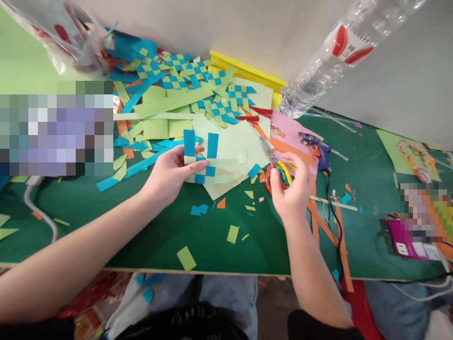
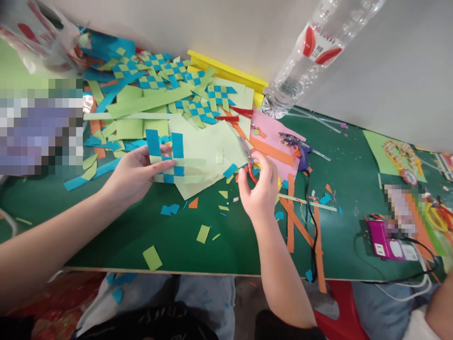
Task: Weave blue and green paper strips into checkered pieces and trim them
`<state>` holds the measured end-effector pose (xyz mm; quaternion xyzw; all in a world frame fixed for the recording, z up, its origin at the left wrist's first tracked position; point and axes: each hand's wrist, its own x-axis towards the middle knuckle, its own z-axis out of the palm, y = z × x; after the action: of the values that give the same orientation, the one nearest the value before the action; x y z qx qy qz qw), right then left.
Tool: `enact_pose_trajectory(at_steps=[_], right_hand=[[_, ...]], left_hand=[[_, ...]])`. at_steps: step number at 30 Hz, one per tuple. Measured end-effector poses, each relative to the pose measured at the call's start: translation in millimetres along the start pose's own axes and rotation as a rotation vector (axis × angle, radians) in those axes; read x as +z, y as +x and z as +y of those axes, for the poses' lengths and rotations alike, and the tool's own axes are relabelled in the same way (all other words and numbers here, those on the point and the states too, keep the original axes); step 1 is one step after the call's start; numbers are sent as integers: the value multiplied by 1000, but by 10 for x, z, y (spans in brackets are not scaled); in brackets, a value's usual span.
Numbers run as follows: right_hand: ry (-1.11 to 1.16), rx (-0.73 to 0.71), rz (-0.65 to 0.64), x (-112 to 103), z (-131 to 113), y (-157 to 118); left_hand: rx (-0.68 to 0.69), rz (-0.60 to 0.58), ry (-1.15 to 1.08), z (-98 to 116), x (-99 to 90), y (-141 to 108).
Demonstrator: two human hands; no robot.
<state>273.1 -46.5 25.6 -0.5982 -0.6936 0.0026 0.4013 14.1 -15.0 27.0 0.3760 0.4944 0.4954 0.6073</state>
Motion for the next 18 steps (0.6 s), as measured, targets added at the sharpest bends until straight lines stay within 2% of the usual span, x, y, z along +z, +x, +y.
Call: enact_pose_trajectory(at_steps=[3, 6, 8, 11, 13, 15, 18], right_hand=[[175, 41, -72, 156, -170, -81], [428, 154, -199, 305, -347, -130], [661, 286, -270, 391, -439, -124], [976, 566, -412, 506, -530, -73], [1126, 679, -514, 578, -581, -41], [1202, 684, -535, 640, -636, -31], [1216, 644, -449, 701, -713, -54]], left_hand=[[-17, 5, -39, 6, 12, -12], [-36, -2, -93, 20, 24, -25], [-57, -12, -118, 29, 26, -30], [-74, -26, -171, 28, 21, -22], [-61, -15, -209, 18, 14, -11], [-55, 5, -233, 7, 8, -3], [-74, -28, -248, -2, 8, -8]])
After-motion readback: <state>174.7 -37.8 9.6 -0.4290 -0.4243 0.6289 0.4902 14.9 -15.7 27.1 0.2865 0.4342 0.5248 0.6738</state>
